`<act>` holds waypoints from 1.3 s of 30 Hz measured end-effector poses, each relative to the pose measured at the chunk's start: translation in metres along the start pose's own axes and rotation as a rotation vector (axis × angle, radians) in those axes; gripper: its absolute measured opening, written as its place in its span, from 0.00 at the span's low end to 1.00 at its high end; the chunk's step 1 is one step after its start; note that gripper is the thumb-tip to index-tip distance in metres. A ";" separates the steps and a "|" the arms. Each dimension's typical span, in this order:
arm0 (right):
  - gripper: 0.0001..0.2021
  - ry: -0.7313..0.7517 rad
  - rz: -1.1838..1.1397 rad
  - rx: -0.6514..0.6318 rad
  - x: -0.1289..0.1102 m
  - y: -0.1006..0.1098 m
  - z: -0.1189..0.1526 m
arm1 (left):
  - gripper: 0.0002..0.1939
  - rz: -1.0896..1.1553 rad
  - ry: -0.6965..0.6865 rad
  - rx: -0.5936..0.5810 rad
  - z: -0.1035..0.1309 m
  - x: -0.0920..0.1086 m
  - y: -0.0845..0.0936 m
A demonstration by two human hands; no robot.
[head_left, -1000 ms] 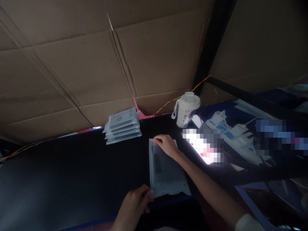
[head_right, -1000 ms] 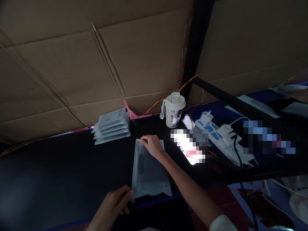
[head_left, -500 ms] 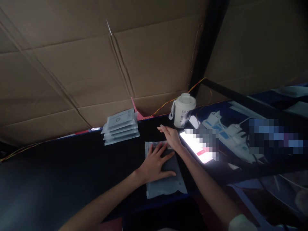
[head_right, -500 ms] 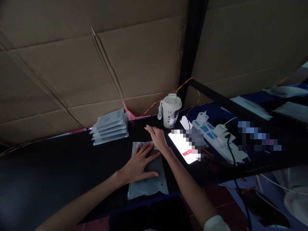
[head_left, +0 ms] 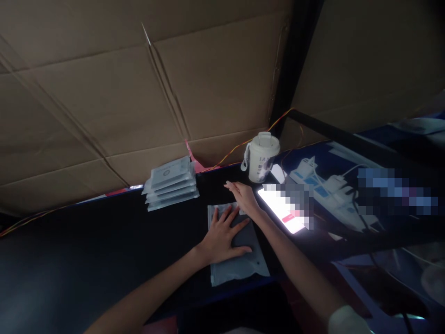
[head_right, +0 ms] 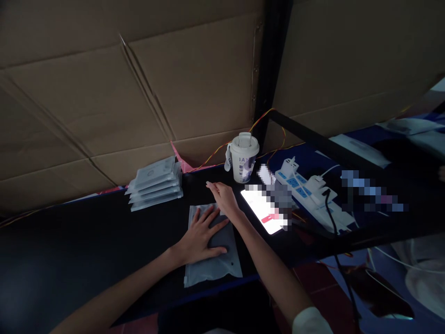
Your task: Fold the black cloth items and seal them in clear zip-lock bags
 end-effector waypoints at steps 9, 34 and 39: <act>0.21 0.002 0.060 -0.009 0.011 -0.004 0.000 | 0.36 -0.050 0.126 0.002 0.031 -0.008 0.021; 0.20 0.030 0.131 0.019 0.013 -0.004 0.006 | 0.18 -0.485 -0.053 0.521 0.146 0.065 0.011; 0.19 0.011 0.135 0.021 0.015 0.000 0.002 | 0.21 -0.331 -0.017 0.427 0.143 0.062 0.025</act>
Point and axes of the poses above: each hand's wrist, its own z-axis away from the middle knuckle, its own y-axis out of the back of the hand, x = y × z, the point moved 7 cm from there along -z, towards the middle knuckle, and after that the axes turned 9 degrees about x, right-handed, at the moved point
